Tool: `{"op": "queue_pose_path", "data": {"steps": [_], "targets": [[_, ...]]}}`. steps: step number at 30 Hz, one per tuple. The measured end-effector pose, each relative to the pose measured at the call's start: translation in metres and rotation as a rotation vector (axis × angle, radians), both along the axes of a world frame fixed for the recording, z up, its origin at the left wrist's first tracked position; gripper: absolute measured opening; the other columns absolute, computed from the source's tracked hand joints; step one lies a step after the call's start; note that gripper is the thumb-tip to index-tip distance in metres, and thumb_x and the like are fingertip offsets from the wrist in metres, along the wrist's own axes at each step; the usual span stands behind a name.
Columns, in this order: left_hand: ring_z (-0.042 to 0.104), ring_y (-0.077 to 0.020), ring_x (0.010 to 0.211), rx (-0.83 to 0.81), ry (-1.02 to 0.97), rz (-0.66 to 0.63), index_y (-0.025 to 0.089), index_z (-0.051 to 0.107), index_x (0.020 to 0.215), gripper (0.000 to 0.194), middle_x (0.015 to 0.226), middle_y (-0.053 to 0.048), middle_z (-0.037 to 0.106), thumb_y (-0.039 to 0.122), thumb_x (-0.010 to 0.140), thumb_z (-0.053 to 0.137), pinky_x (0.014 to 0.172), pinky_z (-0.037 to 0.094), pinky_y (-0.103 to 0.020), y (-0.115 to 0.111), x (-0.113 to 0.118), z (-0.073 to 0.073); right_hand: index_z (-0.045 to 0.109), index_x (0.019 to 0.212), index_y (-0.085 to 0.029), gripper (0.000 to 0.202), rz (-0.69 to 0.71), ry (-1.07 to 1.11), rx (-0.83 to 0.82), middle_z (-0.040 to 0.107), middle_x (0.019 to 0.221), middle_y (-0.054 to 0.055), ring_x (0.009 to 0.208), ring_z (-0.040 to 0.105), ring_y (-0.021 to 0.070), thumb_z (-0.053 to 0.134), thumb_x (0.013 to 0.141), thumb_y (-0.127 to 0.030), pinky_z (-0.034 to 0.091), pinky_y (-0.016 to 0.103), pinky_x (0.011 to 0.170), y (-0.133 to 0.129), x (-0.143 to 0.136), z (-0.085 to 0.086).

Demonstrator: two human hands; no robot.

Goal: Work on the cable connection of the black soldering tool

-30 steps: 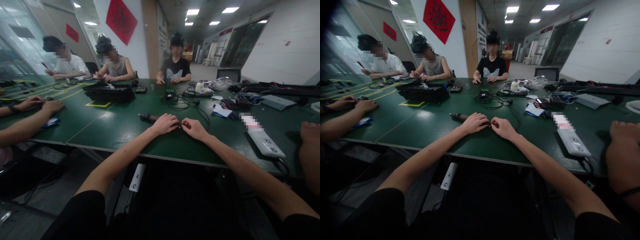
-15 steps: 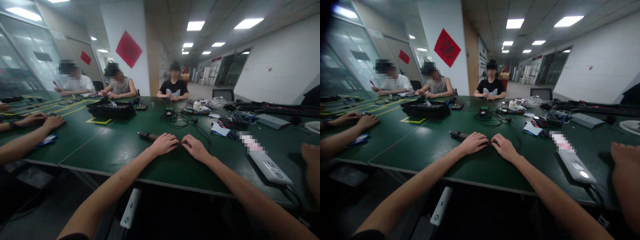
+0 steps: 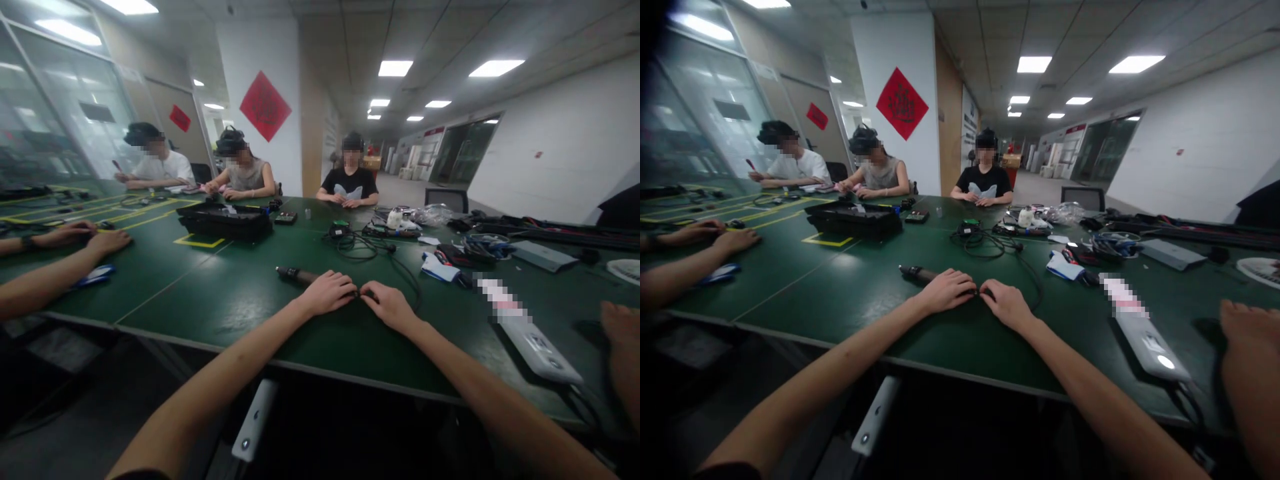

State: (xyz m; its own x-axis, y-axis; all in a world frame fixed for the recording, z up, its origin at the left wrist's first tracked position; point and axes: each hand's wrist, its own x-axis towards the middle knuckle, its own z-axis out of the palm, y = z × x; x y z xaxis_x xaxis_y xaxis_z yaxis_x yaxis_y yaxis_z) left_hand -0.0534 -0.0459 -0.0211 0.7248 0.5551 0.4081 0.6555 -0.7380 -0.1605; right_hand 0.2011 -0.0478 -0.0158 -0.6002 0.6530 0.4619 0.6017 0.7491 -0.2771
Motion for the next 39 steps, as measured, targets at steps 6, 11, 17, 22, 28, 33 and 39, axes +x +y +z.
{"op": "queue_pose_path", "data": {"steps": [6, 11, 17, 22, 28, 33, 39], "targets": [[0.061, -0.0239, 0.113, -0.028, -0.017, -0.010, 0.025, 0.064, 0.128, 0.031, 0.126, -0.009, 0.065, 0.041, 0.108, 0.048, 0.096, 0.041, -0.039, 0.001, -0.002, 0.000, 0.066, 0.107, -0.025, 0.010, -0.036, -0.037, 0.015, 0.074, 0.107, 0.005, 0.084, 0.068, 0.0204, 0.060, 0.100, -0.030, 0.048, 0.031, 0.074, 0.004, -0.003, -0.007], [0.061, -0.0236, 0.112, -0.026, -0.027, -0.018, 0.025, 0.064, 0.127, 0.032, 0.126, -0.009, 0.065, 0.042, 0.108, 0.046, 0.096, 0.041, -0.039, 0.000, -0.003, 0.001, 0.066, 0.108, -0.025, 0.011, -0.029, -0.024, 0.020, 0.074, 0.107, 0.004, 0.082, 0.067, 0.0199, 0.061, 0.100, -0.030, 0.047, 0.031, 0.071, 0.004, -0.004, -0.006], [0.061, -0.0233, 0.113, -0.016, -0.022, -0.032, 0.024, 0.063, 0.129, 0.032, 0.128, -0.008, 0.065, 0.042, 0.109, 0.045, 0.097, 0.042, -0.039, 0.001, -0.003, 0.000, 0.067, 0.108, -0.025, 0.012, -0.035, -0.028, 0.023, 0.074, 0.104, 0.004, 0.078, 0.066, 0.0190, 0.062, 0.097, -0.029, 0.045, 0.030, 0.067, 0.004, -0.004, -0.006], [0.060, -0.0237, 0.112, -0.008, -0.008, -0.014, 0.024, 0.064, 0.127, 0.030, 0.126, -0.008, 0.065, 0.041, 0.108, 0.047, 0.096, 0.042, -0.039, -0.001, 0.000, 0.002, 0.067, 0.107, -0.026, 0.012, -0.043, -0.024, 0.022, 0.074, 0.101, 0.003, 0.076, 0.065, 0.0189, 0.063, 0.097, -0.030, 0.045, 0.030, 0.067, 0.003, -0.004, -0.005], [0.060, -0.0240, 0.111, 0.002, -0.011, 0.009, 0.023, 0.064, 0.124, 0.029, 0.122, -0.009, 0.066, 0.041, 0.108, 0.048, 0.096, 0.042, -0.039, -0.002, 0.003, 0.003, 0.066, 0.105, -0.026, 0.010, -0.046, -0.039, 0.020, 0.074, 0.099, 0.003, 0.074, 0.064, 0.0181, 0.062, 0.097, -0.030, 0.043, 0.029, 0.065, 0.001, -0.004, -0.003], [0.062, -0.0219, 0.113, -0.029, -0.004, -0.023, 0.024, 0.062, 0.125, 0.026, 0.127, -0.007, 0.065, 0.038, 0.109, 0.046, 0.096, 0.043, -0.037, 0.000, 0.004, 0.001, 0.066, 0.104, -0.025, 0.009, -0.079, -0.049, -0.007, 0.073, 0.098, 0.002, 0.074, 0.063, 0.0174, 0.063, 0.097, -0.030, 0.042, 0.028, 0.067, 0.001, -0.004, -0.002], [0.064, -0.0229, 0.105, -0.060, 0.005, 0.043, 0.023, 0.060, 0.118, 0.023, 0.113, -0.006, 0.068, 0.039, 0.107, 0.048, 0.089, 0.045, -0.037, 0.000, 0.010, 0.002, 0.065, 0.102, -0.025, 0.008, -0.094, -0.062, -0.020, 0.073, 0.099, 0.002, 0.075, 0.063, 0.0169, 0.064, 0.096, -0.030, 0.040, 0.028, 0.068, -0.001, -0.005, 0.000]]}}
